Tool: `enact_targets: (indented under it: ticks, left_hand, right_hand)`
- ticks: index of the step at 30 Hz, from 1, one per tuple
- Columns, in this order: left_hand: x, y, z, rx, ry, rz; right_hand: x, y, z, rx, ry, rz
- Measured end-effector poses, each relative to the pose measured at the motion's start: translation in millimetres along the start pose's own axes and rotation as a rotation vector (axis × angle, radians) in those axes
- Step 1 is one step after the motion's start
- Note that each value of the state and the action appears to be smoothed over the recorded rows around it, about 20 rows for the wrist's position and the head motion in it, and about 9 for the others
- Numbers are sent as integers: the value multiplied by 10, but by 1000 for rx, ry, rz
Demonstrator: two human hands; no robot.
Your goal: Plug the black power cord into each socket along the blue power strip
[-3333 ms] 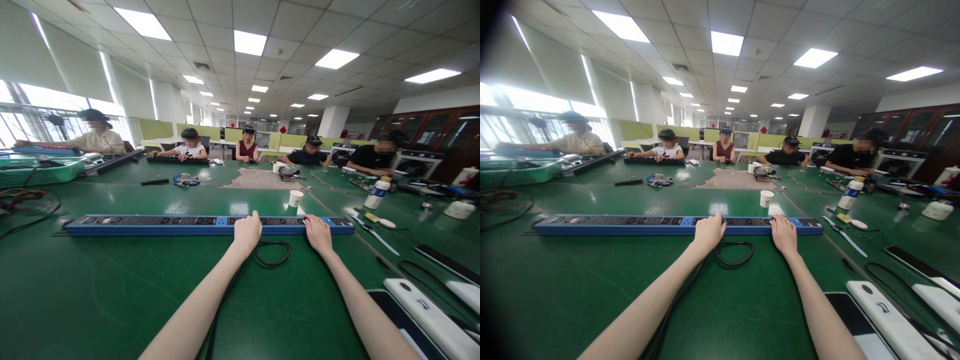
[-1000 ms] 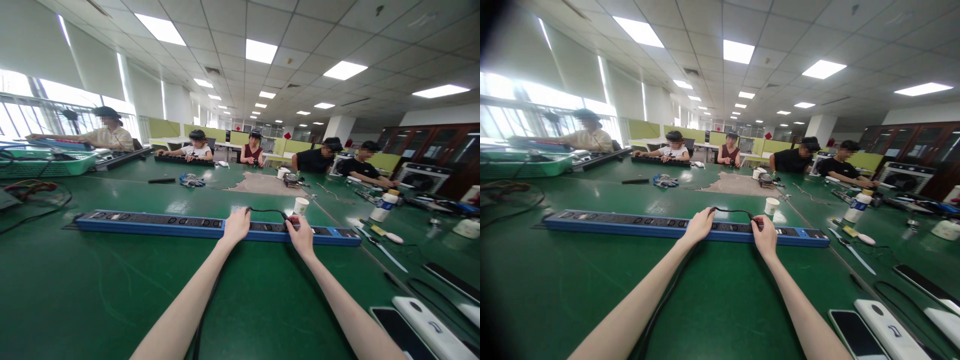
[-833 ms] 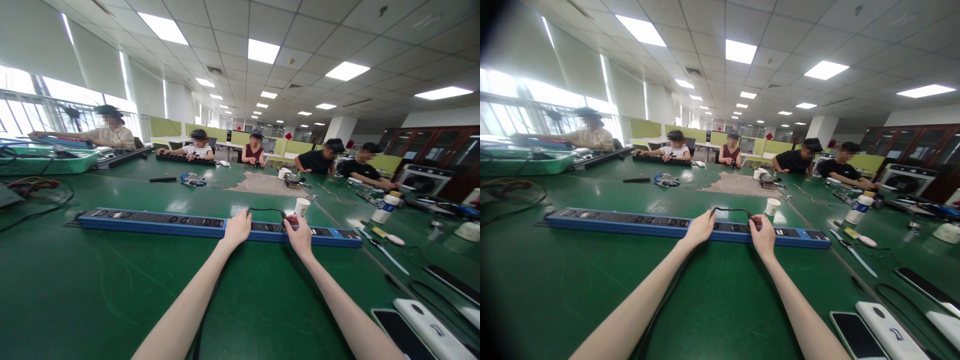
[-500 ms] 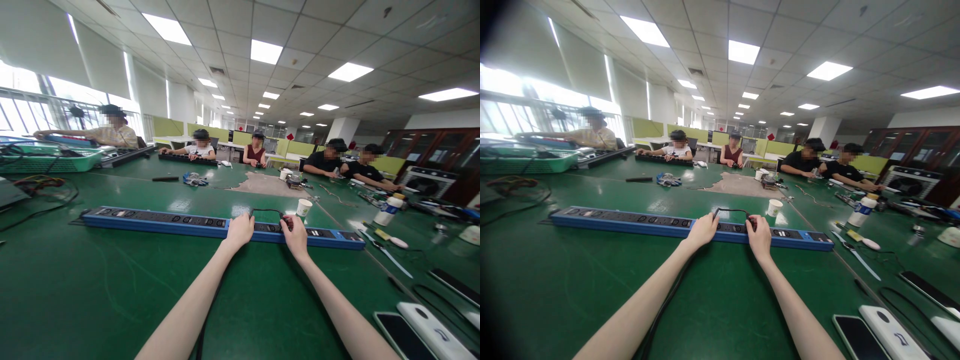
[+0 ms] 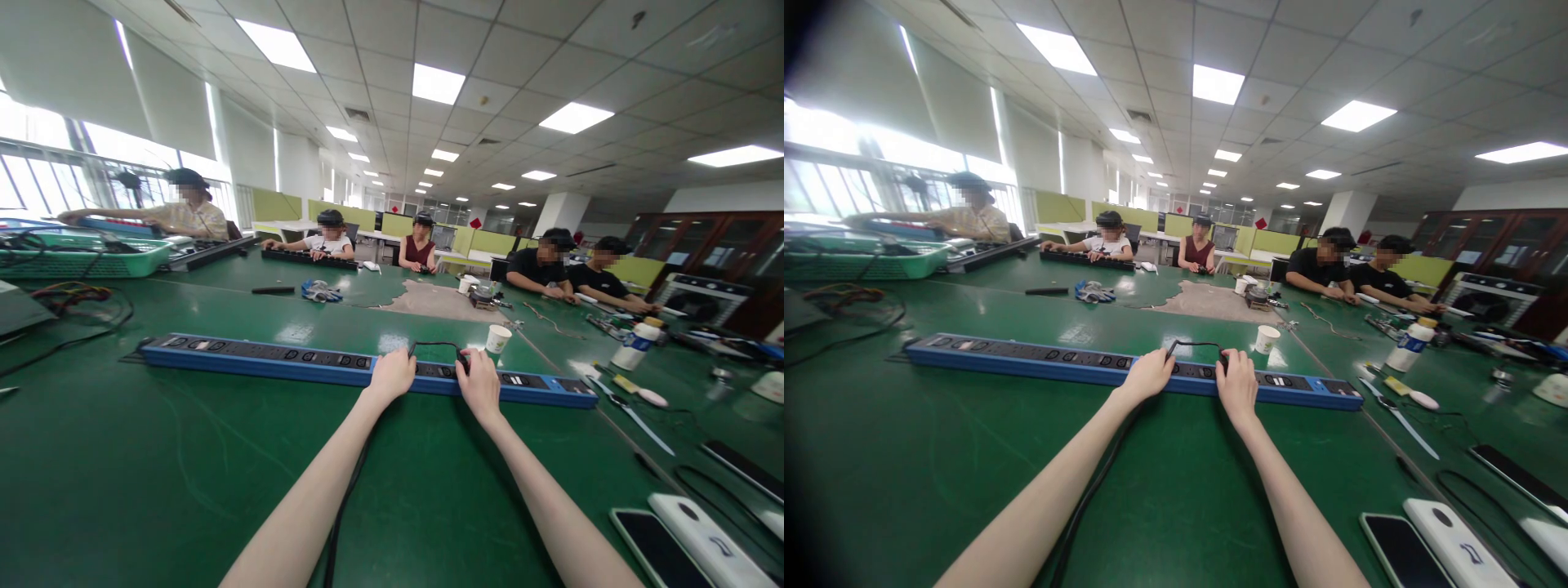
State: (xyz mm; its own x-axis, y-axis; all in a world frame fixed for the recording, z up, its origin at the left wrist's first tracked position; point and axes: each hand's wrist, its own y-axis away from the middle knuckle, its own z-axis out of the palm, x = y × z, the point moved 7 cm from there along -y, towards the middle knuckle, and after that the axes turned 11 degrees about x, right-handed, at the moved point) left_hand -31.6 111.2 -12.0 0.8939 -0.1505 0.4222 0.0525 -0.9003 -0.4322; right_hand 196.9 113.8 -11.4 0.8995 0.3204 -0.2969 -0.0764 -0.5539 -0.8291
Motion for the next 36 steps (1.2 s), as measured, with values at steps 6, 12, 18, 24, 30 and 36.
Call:
enact_targets:
  ticks: [6,12,18,24,30,36]
  left_hand:
    - [13,16,-31,2,-11,24]
    - [27,23,-55,1,-23,36]
    - [28,24,-23,-14,-90,57]
    - [56,35,-4,-4,-118,83]
    - [81,54,6,-4,-124,83]
    - [73,40,21,-8,-115,70]
  right_hand:
    - [214,-183,174,-137,-36,84]
    - [626,-358,426,-479,-472,367]
    - [679,-322,511,-648,-487,354]
    - [630,-359,468,-689,-475,344]
    - [598,-368,402,-716,-506,454]
    - [529,-338,406,-629,-486,630]
